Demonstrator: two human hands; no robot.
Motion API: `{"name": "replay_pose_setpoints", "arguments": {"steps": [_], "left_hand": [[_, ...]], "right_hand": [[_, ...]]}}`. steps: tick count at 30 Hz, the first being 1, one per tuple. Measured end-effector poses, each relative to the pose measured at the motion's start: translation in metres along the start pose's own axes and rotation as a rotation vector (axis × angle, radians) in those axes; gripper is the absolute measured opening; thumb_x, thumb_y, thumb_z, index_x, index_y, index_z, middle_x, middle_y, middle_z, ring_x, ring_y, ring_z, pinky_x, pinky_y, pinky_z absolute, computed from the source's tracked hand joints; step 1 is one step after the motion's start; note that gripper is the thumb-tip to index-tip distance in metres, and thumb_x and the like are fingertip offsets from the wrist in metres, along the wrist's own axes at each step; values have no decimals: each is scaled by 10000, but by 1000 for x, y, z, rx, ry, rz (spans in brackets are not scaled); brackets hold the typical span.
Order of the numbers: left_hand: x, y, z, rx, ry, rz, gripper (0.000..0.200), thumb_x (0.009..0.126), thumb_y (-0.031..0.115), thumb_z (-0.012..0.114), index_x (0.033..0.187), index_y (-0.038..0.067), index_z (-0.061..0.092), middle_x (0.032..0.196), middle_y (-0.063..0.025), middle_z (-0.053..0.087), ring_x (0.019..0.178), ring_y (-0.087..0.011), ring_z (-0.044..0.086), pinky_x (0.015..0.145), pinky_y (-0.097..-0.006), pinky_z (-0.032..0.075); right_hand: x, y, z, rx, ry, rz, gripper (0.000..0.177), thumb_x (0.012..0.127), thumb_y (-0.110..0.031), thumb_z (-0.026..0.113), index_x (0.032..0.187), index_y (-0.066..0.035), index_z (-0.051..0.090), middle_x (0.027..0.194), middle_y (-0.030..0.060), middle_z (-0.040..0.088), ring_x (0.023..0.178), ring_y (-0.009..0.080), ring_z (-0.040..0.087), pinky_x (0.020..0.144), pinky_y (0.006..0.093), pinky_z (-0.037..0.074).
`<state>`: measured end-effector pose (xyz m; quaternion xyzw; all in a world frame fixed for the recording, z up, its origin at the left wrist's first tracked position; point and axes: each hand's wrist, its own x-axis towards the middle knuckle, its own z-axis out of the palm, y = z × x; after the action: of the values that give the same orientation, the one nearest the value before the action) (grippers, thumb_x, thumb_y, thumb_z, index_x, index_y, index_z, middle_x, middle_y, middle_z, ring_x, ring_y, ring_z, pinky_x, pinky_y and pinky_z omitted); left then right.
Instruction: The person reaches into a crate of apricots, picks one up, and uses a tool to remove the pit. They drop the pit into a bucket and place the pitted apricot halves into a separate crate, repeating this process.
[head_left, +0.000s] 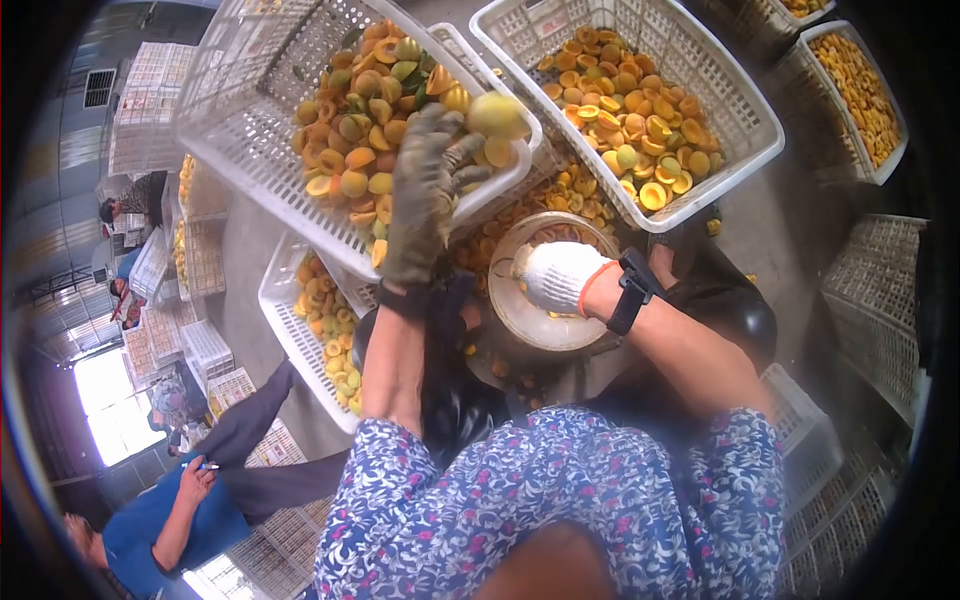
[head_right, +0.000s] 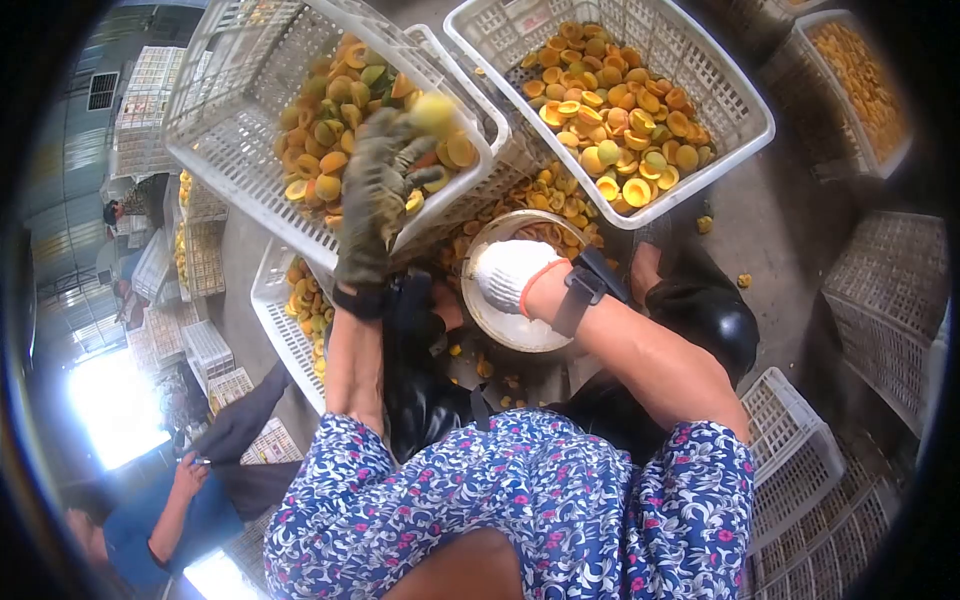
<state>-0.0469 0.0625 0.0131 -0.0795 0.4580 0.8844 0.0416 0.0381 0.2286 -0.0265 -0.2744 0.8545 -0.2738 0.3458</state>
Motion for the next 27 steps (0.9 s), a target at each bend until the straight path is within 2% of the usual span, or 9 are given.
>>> {"name": "replay_pose_setpoints", "arguments": {"steps": [2, 3, 5, 10, 12, 15, 19, 23, 27], "left_hand": [[31, -25, -30, 1121, -154, 85, 509, 886, 367, 605, 1253, 33, 492, 1181, -158, 594, 1050, -307, 600, 878, -432, 479], [31, -31, -31, 1123, -159, 88, 509, 886, 367, 605, 1253, 33, 492, 1181, -158, 594, 1050, -307, 600, 878, -432, 479], [33, -44, -26, 1805, -220, 334, 493, 860, 326, 633, 1198, -18, 532, 1076, -149, 639, 950, -264, 638, 812, -374, 486], [42, -48, -30, 1598, -221, 263, 454, 850, 260, 643, 1174, -42, 539, 1048, -162, 639, 917, -220, 637, 811, -353, 495], [43, -36, -36, 1436, -232, 258, 408, 861, 235, 637, 1157, -33, 555, 1041, -149, 643, 913, -211, 635, 806, -343, 506], [15, 1, -23, 513, -183, -228, 355, 918, 144, 561, 1243, 23, 485, 1104, -100, 591, 941, -201, 624, 804, -328, 556], [-21, 18, -15, 177, -77, -211, 356, 936, 146, 545, 1257, 39, 433, 1163, -110, 551, 1003, -216, 604, 773, -340, 576], [-37, 16, -19, 198, -70, -184, 379, 934, 190, 544, 1235, 27, 380, 1151, -133, 536, 1016, -233, 603, 787, -364, 583], [-43, 12, -22, 261, -60, -107, 430, 924, 232, 581, 1246, 23, 388, 1144, -125, 548, 992, -222, 612, 763, -344, 584]], "right_hand": [[-3, 1, -1, -15, 59, -23, 225, 836, -152, 501, 915, -16, 662, 764, 169, 671, 693, 315, 669, 606, 416, 527], [-3, 1, -1, -30, 110, -47, 238, 828, -116, 488, 923, 0, 673, 782, 176, 681, 757, 325, 677, 671, 427, 533], [-11, -7, -19, 0, 59, 17, 241, 839, -169, 500, 936, -25, 667, 807, 165, 677, 758, 329, 668, 660, 424, 529], [-1, 5, -15, 16, 10, 59, 261, 855, -222, 507, 987, -52, 654, 889, 170, 668, 806, 329, 657, 690, 413, 523], [-11, 9, -26, 97, 218, -46, 279, 856, -217, 506, 1047, -54, 628, 947, 178, 662, 835, 337, 649, 716, 401, 517], [0, 18, -33, 100, 331, -172, 279, 842, -210, 526, 1028, -8, 579, 926, 228, 626, 846, 393, 611, 740, 433, 493], [5, 7, -39, 228, 661, -283, 227, 834, -158, 548, 957, 33, 546, 884, 261, 588, 826, 423, 584, 713, 444, 483], [20, 7, -29, -210, 905, -538, 193, 807, -119, 597, 937, 19, 564, 888, 208, 600, 797, 397, 596, 698, 437, 495], [18, -3, -29, -345, 917, -495, 173, 790, -98, 612, 921, 7, 576, 854, 176, 603, 739, 365, 603, 656, 427, 504]]}}
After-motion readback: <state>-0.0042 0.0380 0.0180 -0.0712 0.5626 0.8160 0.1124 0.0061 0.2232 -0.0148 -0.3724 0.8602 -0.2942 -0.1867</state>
